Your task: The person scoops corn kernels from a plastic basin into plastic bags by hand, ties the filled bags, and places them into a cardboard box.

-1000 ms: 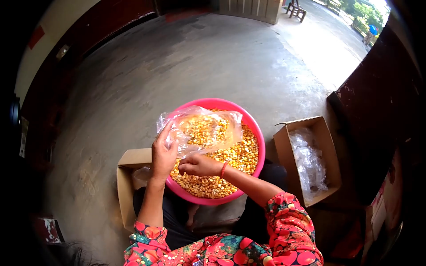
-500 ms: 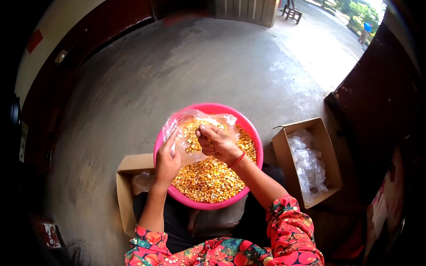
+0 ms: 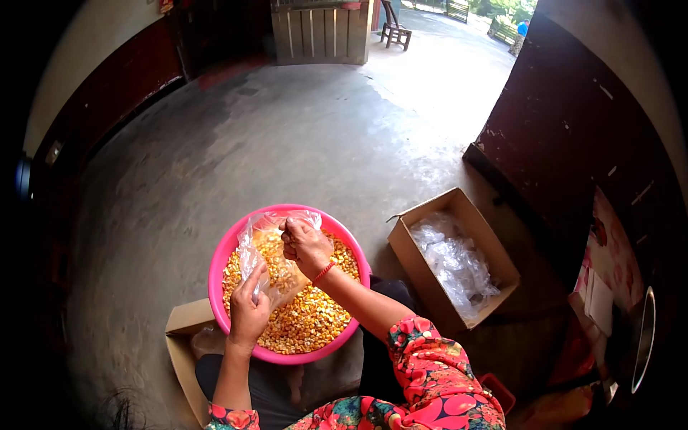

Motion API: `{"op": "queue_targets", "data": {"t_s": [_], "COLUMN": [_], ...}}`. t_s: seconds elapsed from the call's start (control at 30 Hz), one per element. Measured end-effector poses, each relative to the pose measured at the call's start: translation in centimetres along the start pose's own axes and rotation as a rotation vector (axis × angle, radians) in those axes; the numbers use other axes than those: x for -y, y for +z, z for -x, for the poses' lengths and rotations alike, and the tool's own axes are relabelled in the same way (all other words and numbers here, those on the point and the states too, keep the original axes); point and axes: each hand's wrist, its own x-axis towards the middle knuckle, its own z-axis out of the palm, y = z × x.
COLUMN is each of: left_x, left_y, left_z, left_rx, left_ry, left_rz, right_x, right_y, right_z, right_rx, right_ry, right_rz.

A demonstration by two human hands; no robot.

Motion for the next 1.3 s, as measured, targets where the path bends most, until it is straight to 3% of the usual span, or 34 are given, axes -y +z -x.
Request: {"op": "queue_targets", "data": {"t_s": [0.13, 0.2, 0.27, 0.5, 0.63, 0.8, 0.87, 0.9, 0.93, 1.0, 1.07, 1.13, 1.2, 1.27, 1.3], "left_x": [0.1, -0.3, -0.4, -0.2, 0.7, 2.8, 3.9, 3.4, 3.5, 4.2, 5.1, 5.7, 5.0, 5.0, 4.4], "left_y": [0.0, -0.1, -0.3, -1.2, -2.3, -2.7, -2.3, -2.2, -2.3, -2.7, -2.8, -3.1, -3.0, -2.9, -2.7], "left_z": [0.2, -0.1, -0.1, -0.5, -0.6, -0.8, -1.0, -1.0, -1.1, -1.2, -1.2, -1.1, -1.2, -1.4, -1.7], "left_rx": [-0.025, -0.105, -0.118, -0.166, -0.207, -0.29, -0.364, -0.39, -0.389, -0.363, -0.387, -0.338, -0.357, -0.349, -0.383], "left_ry": [-0.017, 0.075, 0.082, 0.068, -0.05, -0.08, -0.109, -0.246, -0.247, -0.371, -0.403, -0.461, -0.491, -0.496, -0.519], "left_rz": [0.011, 0.009, 0.002, -0.018, -0.149, -0.208, 0.196, 0.497, 0.495, 0.941, 0.988, 1.107, 1.09, 1.134, 1.125], "right_x": [-1.6, -2.1, -2.8, -1.7, -1.4, -1.0, -1.2, -1.0, -1.2, -1.5, -1.3, -1.0, 0.0, -0.6, -2.1], "right_y": [-1.0, -0.9, -1.8, -0.4, -0.5, 0.7, 0.8, 1.2, 1.1, 1.0, 1.0, 1.3, 2.6, 3.8, 3.5], "right_z": [-0.9, -0.9, -1.3, -0.3, -0.4, 0.8, 1.1, 1.6, 1.5, 1.2, 1.9, 2.6, 3.5, 4.8, 4.9], "right_rx": [-0.007, -0.014, 0.057, 0.162, 0.254, 0.376, 0.454, 0.46, 0.46, 0.545, 0.545, 0.71, 1.047, 1.2, 1.243], "right_ry": [-0.063, -0.22, -0.205, -0.251, -0.38, -0.339, -0.308, -0.285, -0.284, -0.319, -0.253, -0.006, 0.378, 0.556, 0.454], "right_rz": [0.045, 0.266, 0.237, 0.697, 0.773, 0.759, 0.863, 0.866, 0.864, 0.883, 0.838, 0.689, 0.575, 0.692, 0.789]}}
